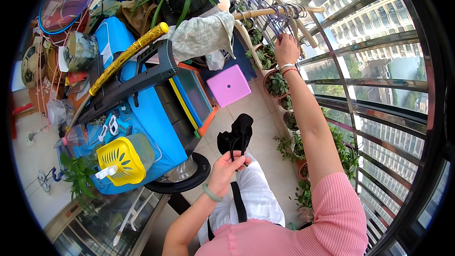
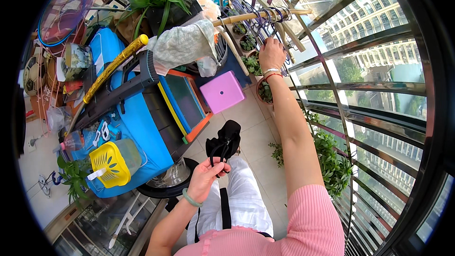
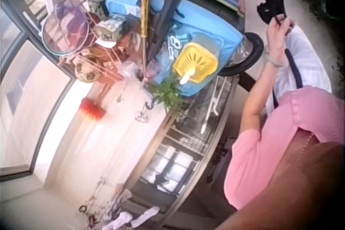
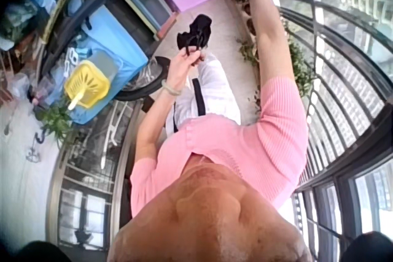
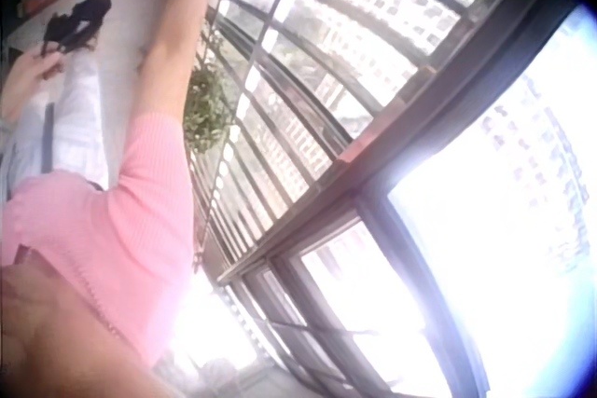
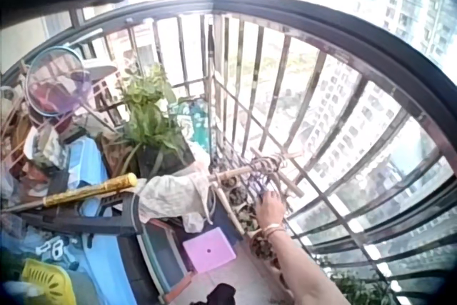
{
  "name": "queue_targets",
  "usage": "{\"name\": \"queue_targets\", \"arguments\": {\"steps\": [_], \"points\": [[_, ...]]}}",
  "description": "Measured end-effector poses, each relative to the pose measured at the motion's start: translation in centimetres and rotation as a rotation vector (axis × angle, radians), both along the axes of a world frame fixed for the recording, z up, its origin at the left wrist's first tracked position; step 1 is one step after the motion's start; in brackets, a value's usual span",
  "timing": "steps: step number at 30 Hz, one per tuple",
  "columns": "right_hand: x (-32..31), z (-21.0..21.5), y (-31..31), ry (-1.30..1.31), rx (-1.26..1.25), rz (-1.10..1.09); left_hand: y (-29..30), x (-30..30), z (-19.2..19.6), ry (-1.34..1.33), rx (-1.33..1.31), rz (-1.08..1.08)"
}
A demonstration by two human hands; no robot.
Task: The person retrieves clothes from a washing machine on a balcony and hangs them on a drying rack. They handle a red plaid shirt, brown shorts, and black pants, placing each on a hanger and arranging them on the rack.
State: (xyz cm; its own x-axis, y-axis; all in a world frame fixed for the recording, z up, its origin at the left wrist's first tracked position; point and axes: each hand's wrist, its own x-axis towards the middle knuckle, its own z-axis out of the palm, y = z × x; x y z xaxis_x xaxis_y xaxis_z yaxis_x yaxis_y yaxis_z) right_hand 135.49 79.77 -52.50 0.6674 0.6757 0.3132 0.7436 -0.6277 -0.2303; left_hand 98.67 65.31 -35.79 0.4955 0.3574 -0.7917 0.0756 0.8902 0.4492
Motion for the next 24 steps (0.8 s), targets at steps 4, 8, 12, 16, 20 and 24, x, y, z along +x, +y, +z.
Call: {"name": "queue_targets", "arguments": {"steps": [4, 8, 12, 16, 20, 24], "points": [[-1.5, 0.6, -1.0, 0.126, 0.171, 0.189, 0.2, 0.1, 0.0, -0.021, -0.021, 0.028], [-4.4, 0.9, -1.3, 0.398, 0.345, 0.222, 0.3, 0.3, 0.1, -0.026, -0.040, 0.019], [-5.9, 0.6, -0.8, 0.581, 0.406, 0.246, -0.1, 0.4, 0.1, -0.040, -0.036, 0.023], [-5.3, -1.2, -0.2, 0.548, 0.524, 0.286, 0.0, 0.2, -0.1, -0.035, -0.054, 0.018], [-5.0, -1.3, -0.1, 1.458, 0.605, 0.137, -0.2, -0.3, -0.3, -0.017, -0.065, 0.015], [-4.6, -1.7, -0.8, 1.562, 0.683, 0.025, -0.5, -0.6, -0.7, -0.031, -0.073, 0.033]]}}
